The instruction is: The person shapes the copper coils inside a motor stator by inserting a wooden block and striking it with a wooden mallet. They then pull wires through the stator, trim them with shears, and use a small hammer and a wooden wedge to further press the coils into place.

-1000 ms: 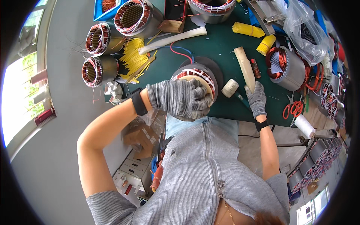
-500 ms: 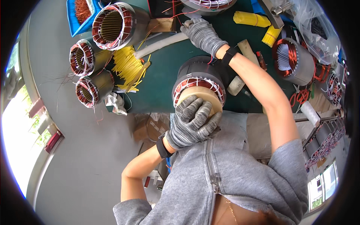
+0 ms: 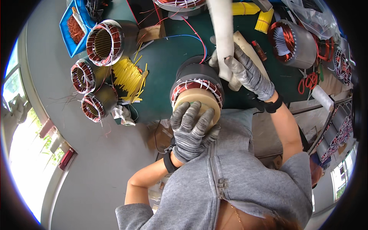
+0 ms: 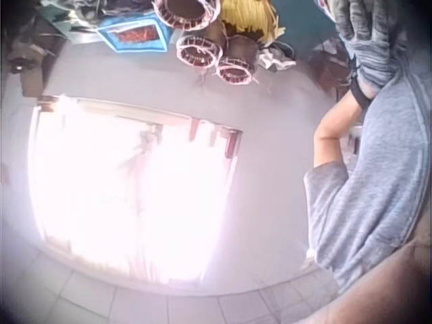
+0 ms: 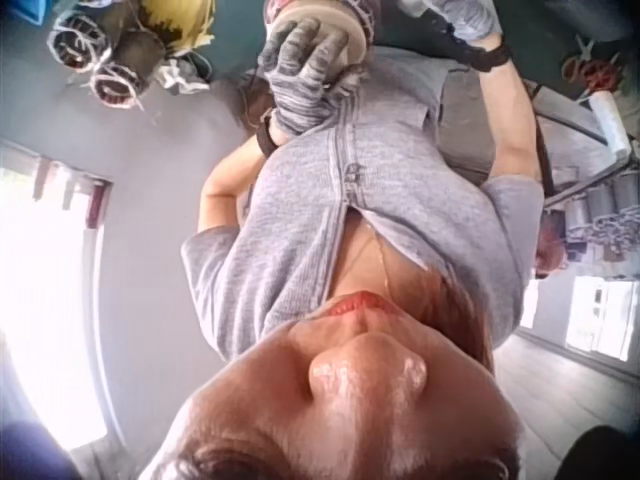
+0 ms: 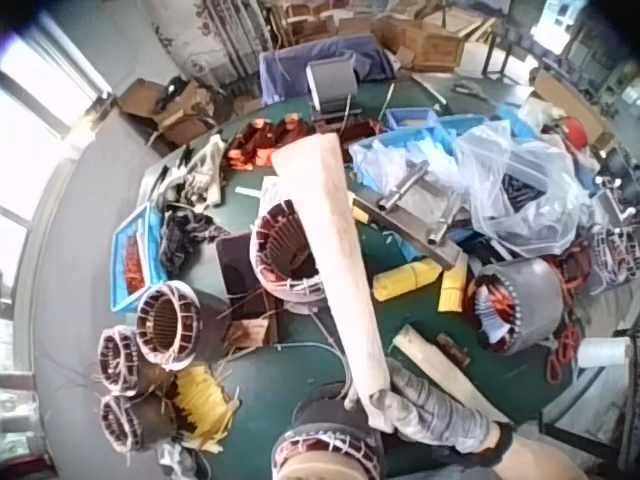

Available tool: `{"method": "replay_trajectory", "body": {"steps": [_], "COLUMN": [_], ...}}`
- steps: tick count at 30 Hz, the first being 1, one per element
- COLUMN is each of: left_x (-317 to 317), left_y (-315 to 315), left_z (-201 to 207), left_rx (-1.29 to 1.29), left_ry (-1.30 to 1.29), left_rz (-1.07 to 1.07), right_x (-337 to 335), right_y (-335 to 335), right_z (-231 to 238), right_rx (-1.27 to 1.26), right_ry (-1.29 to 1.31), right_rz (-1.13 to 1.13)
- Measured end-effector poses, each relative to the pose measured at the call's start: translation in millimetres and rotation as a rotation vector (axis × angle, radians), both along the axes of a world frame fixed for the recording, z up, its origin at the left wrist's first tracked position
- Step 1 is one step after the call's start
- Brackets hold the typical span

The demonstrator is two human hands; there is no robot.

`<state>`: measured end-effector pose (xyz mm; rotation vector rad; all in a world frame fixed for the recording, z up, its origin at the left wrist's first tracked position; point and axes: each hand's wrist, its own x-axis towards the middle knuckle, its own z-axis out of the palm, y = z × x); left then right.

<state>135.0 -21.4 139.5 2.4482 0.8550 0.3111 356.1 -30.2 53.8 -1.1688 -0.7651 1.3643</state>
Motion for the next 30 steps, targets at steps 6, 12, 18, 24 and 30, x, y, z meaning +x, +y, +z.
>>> {"method": "replay_trajectory", "body": {"steps": [6, 12, 18, 24, 30], "left_x": [-15.9, 48.7, 83.8, 92.9, 92.8], "left_y": [22.6, 117.3, 122.2, 109.9, 104.7], "left_z": [21.5, 27.9, 17.4, 21.2, 17.4], "left_rx": [-0.408, -0.434, -0.612, -0.711, -0.846], "left_ry": [0.002, -0.324, -0.117, -0.205, -0.258], "left_rz": [-0.051, -0.083, -0.196, -0.190, -0.295], "right_x": [-22.6, -23.4, -5.2, -37.3, -38.9], "right_y": [11.2, 12.5, -36.2, -174.6, -169.4], "right_z": [-6.1, -12.8, 2.1, -88.0, -83.8], "right_rx": [0.255, 0.407, 0.066, -0.713, -0.544], "right_ry": [0.132, -0.136, -0.632, -1.346, -1.029], "right_rz": [0.018, 0.277, -0.055, 0.052, 0.023]}}
